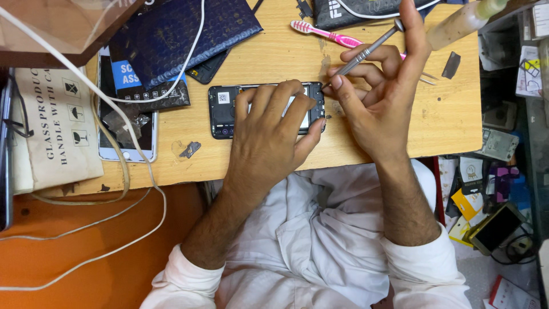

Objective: The person disassembles a mobile phone, removes the back cover and battery, and uses a screwdriver to adjust internal components. They then reassemble the phone by placing the battery and back cover back into position.

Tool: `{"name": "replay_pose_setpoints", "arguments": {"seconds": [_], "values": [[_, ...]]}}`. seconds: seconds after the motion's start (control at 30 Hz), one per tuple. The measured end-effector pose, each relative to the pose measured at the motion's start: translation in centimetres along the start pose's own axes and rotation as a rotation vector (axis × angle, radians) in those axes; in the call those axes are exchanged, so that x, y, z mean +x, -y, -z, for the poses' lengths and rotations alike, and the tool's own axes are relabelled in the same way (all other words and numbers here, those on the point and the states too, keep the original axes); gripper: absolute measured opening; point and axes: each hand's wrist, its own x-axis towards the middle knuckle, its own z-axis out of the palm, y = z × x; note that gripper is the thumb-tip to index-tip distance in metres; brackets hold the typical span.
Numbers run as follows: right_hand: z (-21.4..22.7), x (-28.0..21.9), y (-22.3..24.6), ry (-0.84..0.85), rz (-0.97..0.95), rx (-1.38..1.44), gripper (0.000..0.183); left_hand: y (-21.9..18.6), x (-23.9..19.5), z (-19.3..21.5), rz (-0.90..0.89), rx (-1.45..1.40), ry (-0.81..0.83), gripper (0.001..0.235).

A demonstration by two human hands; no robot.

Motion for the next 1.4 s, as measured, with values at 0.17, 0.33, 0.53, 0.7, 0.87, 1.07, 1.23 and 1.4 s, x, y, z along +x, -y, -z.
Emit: {"name": "replay_pose_setpoints", "arguments": {"seconds": [0.17, 0.33, 0.53, 0.7, 0.87, 1.07, 1.23, 1.4], "values": [[0.3, 0.1, -0.2, -0.02, -0.02, 0.033, 0.099, 0.1, 0.0, -0.1, -0.005, 0.003, -0.01, 0.036], [0.6, 0.1, 0.0, -0.033, -0.009, 0.045, 0.1, 0.1, 0.0, -0.1, 0.0, 0.008, -0.006, 0.036], [1.0, -0.1, 0.0, -0.053, -0.05, 0.055, 0.098, 0.1, 0.0, -0.1, 0.005, 0.005, 0.009, 0.036], [1.1, -0.3, -0.1, -0.014, -0.021, -0.007, 0.092, 0.1, 0.0, -0.1, -0.034, 0.07, 0.037, 0.03], [1.3, -0.3, -0.3, -0.006, 0.044, -0.052, 0.089, 0.0, -0.1, -0.2, -0.033, 0.078, 0.04, 0.031], [2.5, -0.8, -0.5, -0.039, 0.07, -0.047, 0.09, 0.0, 0.0, -0.2, -0.031, 0.081, 0.042, 0.037], [4.0, -1.7, -1.4, 0.062, 0.183, -0.224, 0.087, -0.1, 0.1, -0.2, -0.032, 0.063, 0.037, 0.031], [3.9, -1.7, -1.7, 0.042, 0.185, -0.2, 0.086, -0.3, 0.1, 0.0, -0.045, 0.107, 0.047, 0.028]]}}
